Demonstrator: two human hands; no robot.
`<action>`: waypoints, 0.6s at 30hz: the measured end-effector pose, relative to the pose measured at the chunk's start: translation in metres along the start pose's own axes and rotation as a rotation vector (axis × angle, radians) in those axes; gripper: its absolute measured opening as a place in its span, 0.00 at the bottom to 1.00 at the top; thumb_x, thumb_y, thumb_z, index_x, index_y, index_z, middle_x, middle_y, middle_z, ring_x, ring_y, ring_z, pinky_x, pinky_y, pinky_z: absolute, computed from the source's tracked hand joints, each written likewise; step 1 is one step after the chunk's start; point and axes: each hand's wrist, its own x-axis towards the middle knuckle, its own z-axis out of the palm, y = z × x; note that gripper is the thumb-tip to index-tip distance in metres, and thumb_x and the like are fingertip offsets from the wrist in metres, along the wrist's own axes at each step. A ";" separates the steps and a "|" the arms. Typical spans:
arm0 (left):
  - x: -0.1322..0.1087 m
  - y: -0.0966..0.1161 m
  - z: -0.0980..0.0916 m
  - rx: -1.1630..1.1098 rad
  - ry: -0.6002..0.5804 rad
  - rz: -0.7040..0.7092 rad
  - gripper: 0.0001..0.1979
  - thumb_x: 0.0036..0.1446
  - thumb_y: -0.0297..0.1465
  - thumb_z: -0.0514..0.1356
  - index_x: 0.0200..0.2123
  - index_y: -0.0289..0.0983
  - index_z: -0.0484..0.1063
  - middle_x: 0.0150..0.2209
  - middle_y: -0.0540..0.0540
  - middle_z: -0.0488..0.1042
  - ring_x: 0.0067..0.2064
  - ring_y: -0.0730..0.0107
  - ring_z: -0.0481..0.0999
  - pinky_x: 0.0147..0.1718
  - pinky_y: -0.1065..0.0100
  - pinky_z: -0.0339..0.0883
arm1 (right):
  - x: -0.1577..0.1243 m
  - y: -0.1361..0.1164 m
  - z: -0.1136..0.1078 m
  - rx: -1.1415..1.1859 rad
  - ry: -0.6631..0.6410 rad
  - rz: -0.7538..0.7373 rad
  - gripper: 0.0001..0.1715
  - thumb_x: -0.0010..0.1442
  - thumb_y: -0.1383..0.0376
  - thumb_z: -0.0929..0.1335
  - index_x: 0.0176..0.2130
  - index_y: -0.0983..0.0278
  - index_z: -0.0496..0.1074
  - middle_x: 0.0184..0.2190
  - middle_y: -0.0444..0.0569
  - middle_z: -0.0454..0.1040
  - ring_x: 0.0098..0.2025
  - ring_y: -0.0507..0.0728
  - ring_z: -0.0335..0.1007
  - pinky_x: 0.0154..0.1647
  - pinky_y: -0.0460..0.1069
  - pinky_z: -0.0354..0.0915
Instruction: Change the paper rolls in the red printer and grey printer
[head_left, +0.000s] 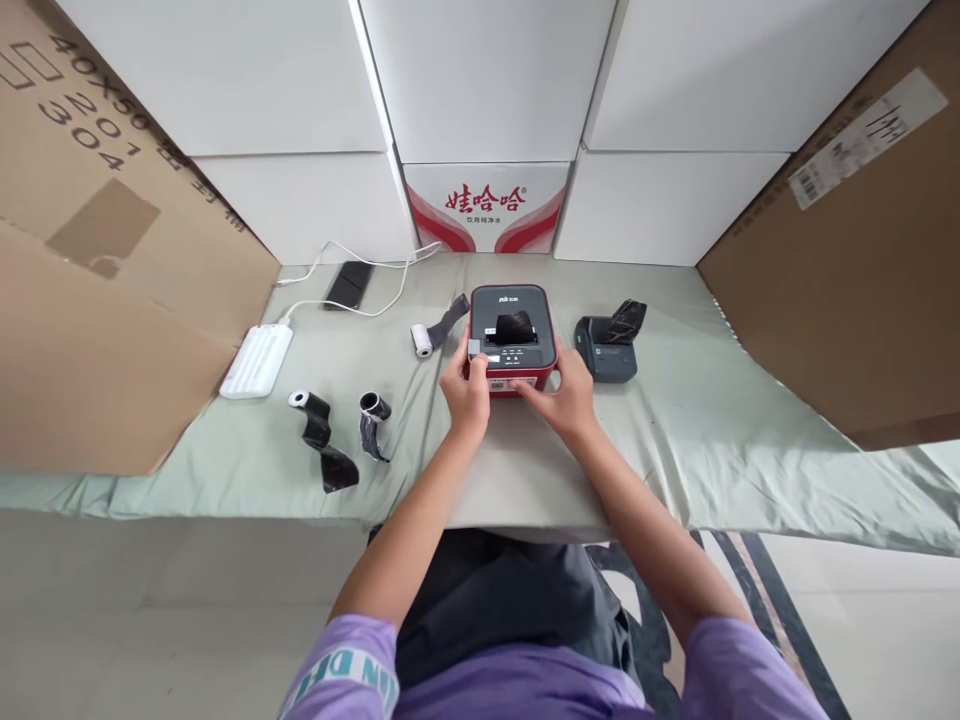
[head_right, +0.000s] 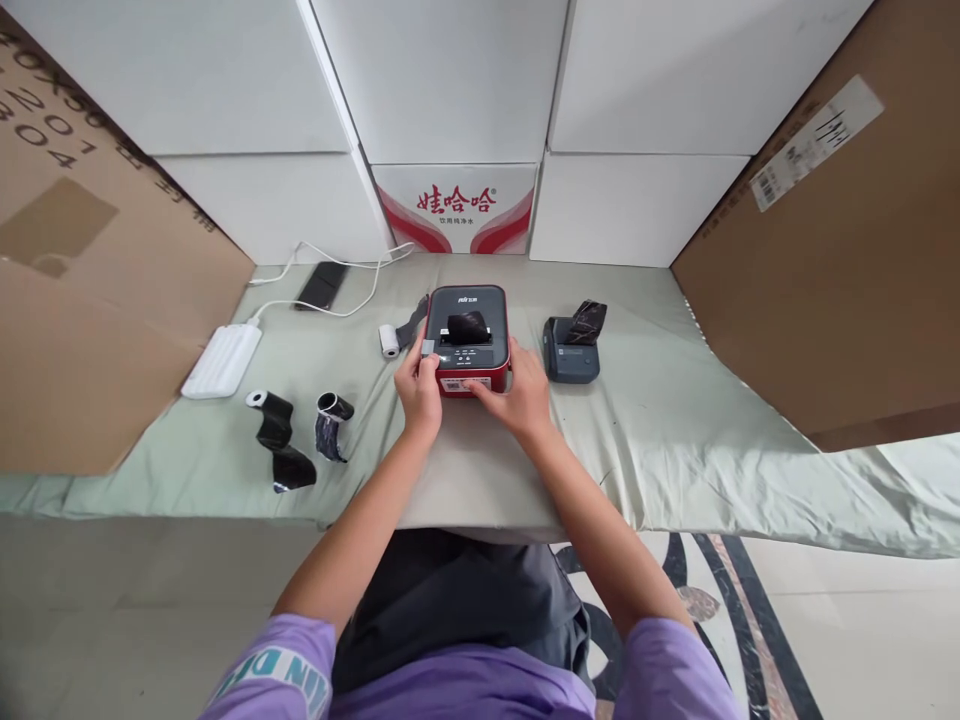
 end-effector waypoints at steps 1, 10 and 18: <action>-0.004 -0.001 -0.005 0.009 -0.003 -0.010 0.26 0.61 0.30 0.55 0.62 0.39 0.74 0.62 0.45 0.75 0.62 0.57 0.74 0.61 0.62 0.67 | -0.004 -0.004 0.000 0.014 -0.015 0.018 0.51 0.53 0.40 0.74 0.65 0.63 0.64 0.47 0.59 0.78 0.46 0.69 0.73 0.48 0.65 0.72; -0.005 -0.016 -0.036 0.045 -0.108 0.005 0.24 0.64 0.37 0.54 0.61 0.42 0.73 0.64 0.45 0.72 0.67 0.55 0.69 0.67 0.56 0.62 | -0.009 -0.001 -0.001 0.271 -0.065 0.173 0.38 0.55 0.41 0.72 0.55 0.59 0.69 0.49 0.58 0.77 0.50 0.68 0.74 0.49 0.62 0.72; 0.066 -0.032 -0.039 -0.163 -0.558 -0.031 0.42 0.49 0.35 0.55 0.70 0.46 0.59 0.71 0.48 0.62 0.72 0.58 0.62 0.69 0.57 0.60 | 0.042 0.041 0.048 0.714 -0.038 0.438 0.35 0.64 0.38 0.61 0.56 0.59 0.69 0.60 0.52 0.74 0.63 0.61 0.69 0.66 0.61 0.64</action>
